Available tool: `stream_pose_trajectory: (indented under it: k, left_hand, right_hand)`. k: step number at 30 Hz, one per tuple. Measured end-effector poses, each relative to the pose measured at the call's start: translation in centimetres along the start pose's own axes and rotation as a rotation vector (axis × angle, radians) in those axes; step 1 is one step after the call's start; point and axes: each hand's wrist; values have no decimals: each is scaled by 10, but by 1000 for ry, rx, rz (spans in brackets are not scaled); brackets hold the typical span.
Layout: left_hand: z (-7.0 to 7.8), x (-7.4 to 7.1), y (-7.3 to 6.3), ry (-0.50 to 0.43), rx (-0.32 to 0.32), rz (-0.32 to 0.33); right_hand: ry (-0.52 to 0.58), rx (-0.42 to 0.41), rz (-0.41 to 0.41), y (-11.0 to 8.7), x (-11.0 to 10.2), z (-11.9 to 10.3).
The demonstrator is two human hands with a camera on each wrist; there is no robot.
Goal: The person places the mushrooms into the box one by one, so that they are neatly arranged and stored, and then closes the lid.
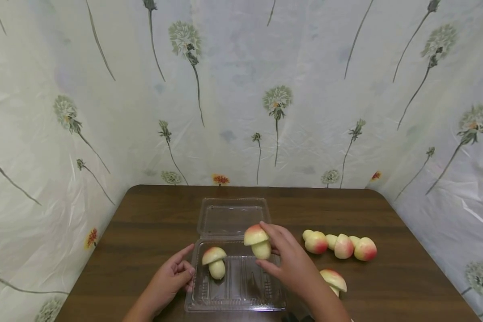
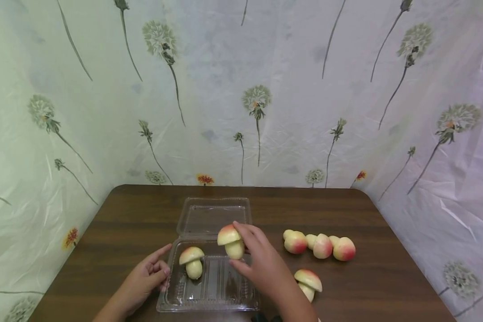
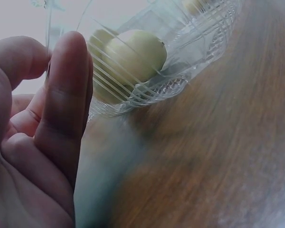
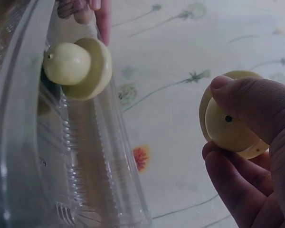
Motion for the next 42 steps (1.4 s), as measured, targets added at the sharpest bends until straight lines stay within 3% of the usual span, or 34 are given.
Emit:
stream_pose_trajectory:
  k: [5, 16, 42]
  left_hand:
    - [0, -1, 1, 6, -5, 10]
    - [-1, 1, -1, -6, -19, 18]
    - [2, 1, -1, -6, -31, 19]
  right_hand:
    - [8, -7, -5, 5, 1, -2]
    - [58, 60, -61, 6, 9, -2]
    - [135, 90, -144, 21, 15, -8]
Point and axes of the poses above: each hand's wrist, its own y-axis towards the middle knuckle, its own x-axis out of the palm, z = x × y, and after that the axes turned 6 degrees about x, right-handed
